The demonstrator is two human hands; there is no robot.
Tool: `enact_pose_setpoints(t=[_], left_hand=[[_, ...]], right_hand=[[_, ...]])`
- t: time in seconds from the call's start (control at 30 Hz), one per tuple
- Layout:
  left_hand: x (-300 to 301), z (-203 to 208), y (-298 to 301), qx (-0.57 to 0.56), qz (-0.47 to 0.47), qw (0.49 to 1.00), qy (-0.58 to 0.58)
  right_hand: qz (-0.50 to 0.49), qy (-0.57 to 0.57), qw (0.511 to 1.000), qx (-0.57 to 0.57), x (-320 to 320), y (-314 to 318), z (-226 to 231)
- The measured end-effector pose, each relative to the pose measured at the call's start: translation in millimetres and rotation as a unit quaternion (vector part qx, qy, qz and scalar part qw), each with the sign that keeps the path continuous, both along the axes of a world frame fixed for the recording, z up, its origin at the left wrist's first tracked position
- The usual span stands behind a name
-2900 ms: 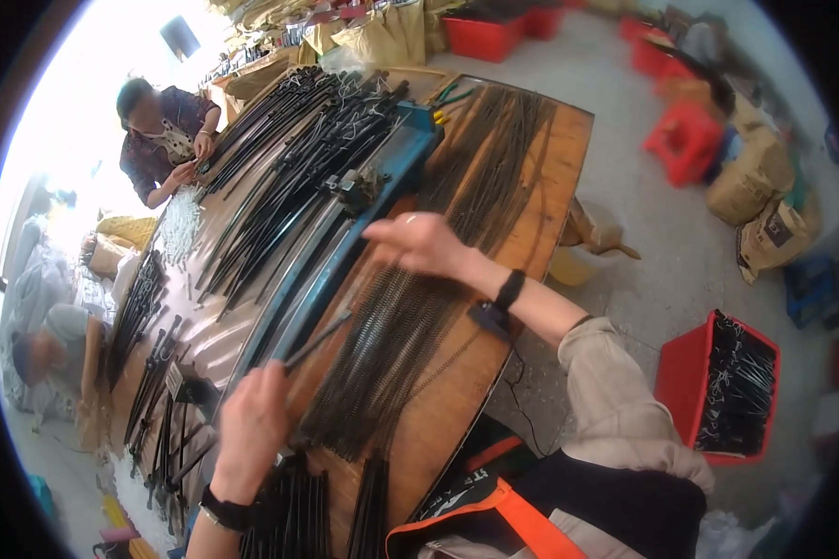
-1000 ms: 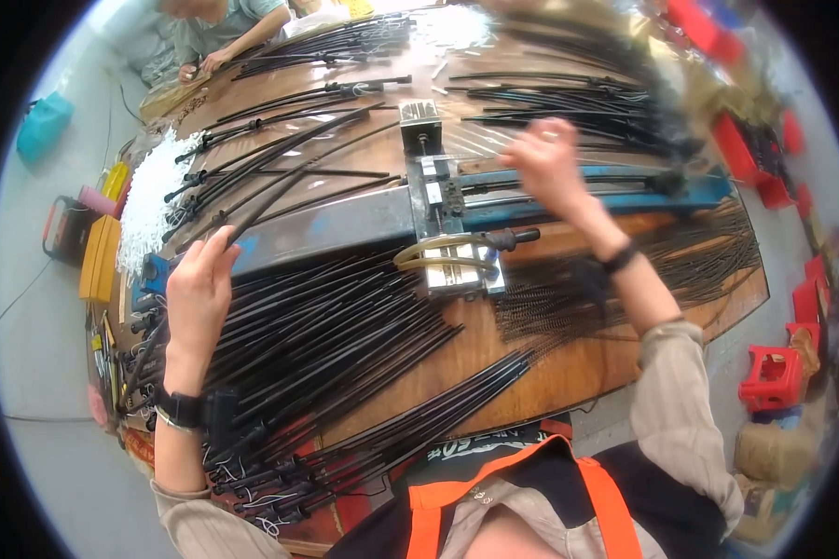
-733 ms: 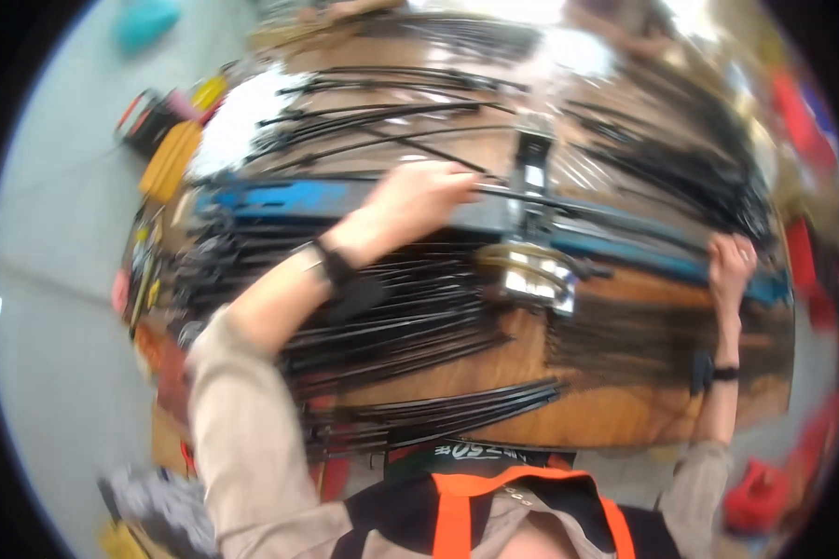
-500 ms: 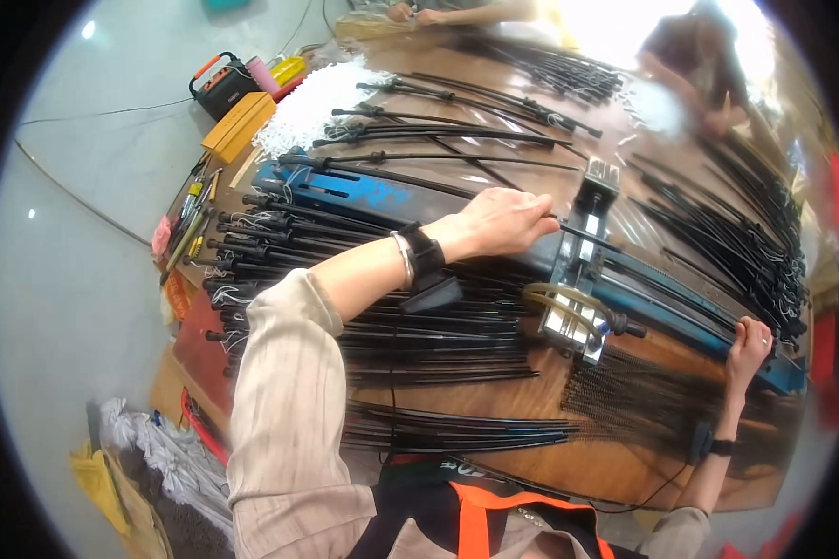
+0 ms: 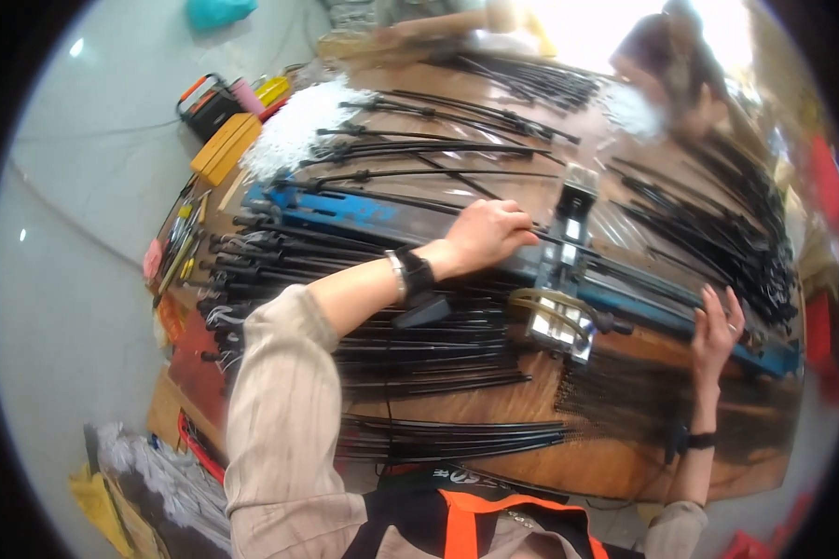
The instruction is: Assembling thin black metal rods into a mechanical blue fixture on a factory workbench.
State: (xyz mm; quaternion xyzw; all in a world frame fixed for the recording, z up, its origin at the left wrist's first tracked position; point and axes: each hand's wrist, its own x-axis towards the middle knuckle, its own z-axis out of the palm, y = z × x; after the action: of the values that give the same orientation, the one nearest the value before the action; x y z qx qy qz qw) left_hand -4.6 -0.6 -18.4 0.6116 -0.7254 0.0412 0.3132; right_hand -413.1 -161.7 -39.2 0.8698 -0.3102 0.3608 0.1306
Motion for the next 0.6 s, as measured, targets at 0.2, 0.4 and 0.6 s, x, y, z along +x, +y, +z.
enact_pose_setpoints(t=[0.2,0.4,0.6], left_hand=[[-6,0,-10,0.105,0.076,0.989,-0.064],[-16,0,-13,0.1,0.065,0.989,-0.088],[-15,-2,-11,0.065,0.055,0.993,-0.08]], right_hand=[[0.088,-0.01,0.996,0.024,26,55,2],[0.09,-0.034,0.99,0.107,35,78,-7],[0.166,-0.073,0.922,0.341,57,91,-23]])
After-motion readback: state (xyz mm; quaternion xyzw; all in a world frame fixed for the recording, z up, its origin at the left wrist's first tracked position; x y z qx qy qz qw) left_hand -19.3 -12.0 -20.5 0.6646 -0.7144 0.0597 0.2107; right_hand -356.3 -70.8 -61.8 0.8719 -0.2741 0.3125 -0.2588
